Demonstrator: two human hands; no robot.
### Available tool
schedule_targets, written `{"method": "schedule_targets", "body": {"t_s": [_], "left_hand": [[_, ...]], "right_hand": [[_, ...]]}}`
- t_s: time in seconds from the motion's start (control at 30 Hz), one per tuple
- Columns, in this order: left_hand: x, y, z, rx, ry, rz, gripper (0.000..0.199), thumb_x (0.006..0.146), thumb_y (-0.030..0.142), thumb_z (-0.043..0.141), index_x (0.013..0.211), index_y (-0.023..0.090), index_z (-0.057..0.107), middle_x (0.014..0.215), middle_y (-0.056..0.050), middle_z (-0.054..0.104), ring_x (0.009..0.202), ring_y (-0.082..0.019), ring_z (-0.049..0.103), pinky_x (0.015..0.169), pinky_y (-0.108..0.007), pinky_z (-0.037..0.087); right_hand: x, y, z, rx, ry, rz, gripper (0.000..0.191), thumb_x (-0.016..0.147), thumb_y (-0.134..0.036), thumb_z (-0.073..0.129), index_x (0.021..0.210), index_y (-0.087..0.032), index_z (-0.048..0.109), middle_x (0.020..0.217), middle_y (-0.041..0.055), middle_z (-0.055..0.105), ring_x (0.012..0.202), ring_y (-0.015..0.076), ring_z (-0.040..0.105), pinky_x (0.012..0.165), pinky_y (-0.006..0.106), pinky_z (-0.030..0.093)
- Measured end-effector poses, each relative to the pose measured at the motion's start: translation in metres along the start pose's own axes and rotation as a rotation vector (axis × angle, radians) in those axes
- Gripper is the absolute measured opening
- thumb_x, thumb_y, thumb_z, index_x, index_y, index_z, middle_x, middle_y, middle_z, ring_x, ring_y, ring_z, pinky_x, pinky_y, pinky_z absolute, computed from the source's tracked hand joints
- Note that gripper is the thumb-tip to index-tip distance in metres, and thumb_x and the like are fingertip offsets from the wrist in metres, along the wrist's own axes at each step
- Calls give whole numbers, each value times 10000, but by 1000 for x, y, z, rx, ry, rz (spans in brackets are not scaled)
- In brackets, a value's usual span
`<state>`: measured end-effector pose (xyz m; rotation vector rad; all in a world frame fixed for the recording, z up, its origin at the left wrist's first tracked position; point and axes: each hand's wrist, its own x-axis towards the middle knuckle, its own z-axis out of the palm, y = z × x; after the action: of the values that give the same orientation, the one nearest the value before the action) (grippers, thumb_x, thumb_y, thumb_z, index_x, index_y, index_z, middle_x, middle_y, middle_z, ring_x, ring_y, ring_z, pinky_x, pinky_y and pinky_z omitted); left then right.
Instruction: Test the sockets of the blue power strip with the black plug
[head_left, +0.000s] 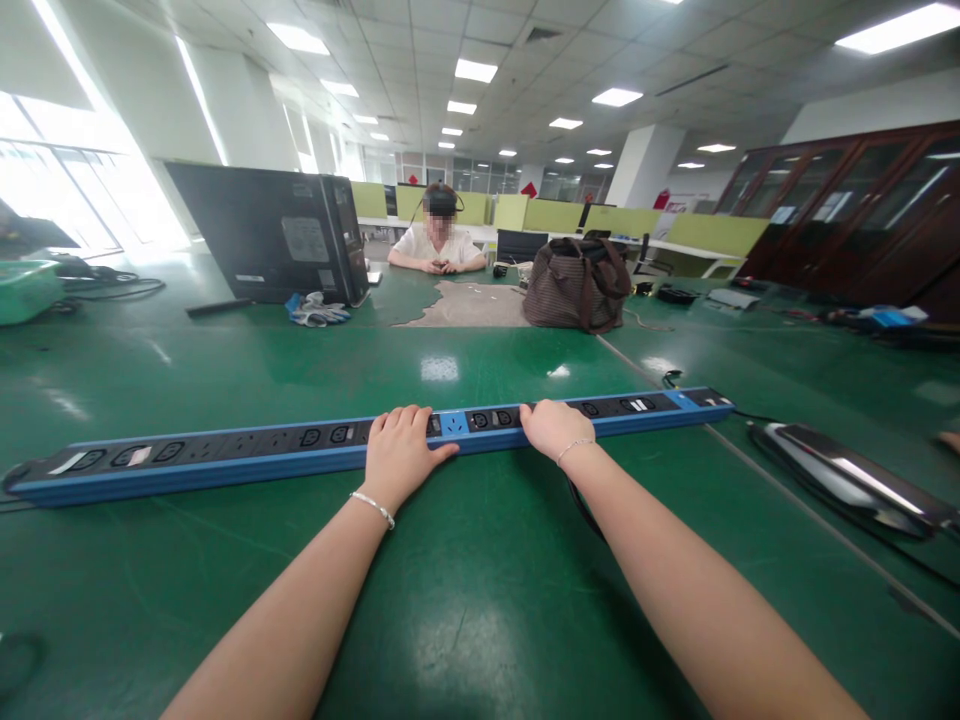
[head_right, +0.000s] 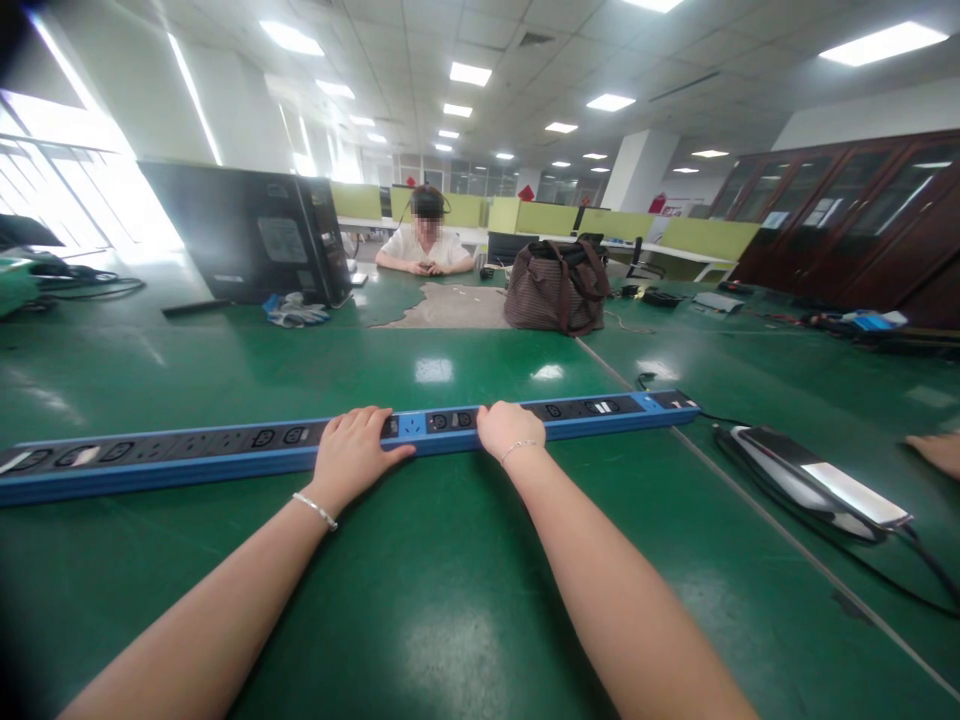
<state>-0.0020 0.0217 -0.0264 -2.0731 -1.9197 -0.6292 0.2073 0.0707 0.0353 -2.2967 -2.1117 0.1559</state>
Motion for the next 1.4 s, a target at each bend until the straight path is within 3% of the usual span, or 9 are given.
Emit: {"method": "schedule_targets", "body": {"t_s": [0.73,0.93,1.17,1.4], "left_hand": [[1,1,-2,9,-29,-16,582,718,600,514,1147,208,510,1158,-95,573,1107,-263,462,959,-403,292],[1,1,-2,6,-8,-2,570,721,590,518,1138,201,512,1146,-102,575,1097,-269,470,948,-407,303],[1,1,-2,14,-14,-3,579,719,595,519,1144,201,509,1152,-101,572,1101,-269,469,957,-416,304],[0,1,-2,19,-1,2,575,718,587,531,1139,197,507,1146,-92,574,1095,-256,474,951,-396,315]], "right_hand": [[-2,3,3,31,-1,4,563,857,-479,252,986,-128,672,990,185,641,918,264,606,789,373,428],[-6,4,10,-16,191,-33,563,858,-480,264,977,-124,683,1078,183,574,1031,282,530,831,362,410],[-7,1,12,-16,196,-17,543,873,-442,258,949,-116,687,1001,181,582,859,238,611,746,330,440],[-5,2,12,-74,215,-73,525,876,-416,280,896,-98,696,914,181,624,832,257,622,715,340,443]]}}
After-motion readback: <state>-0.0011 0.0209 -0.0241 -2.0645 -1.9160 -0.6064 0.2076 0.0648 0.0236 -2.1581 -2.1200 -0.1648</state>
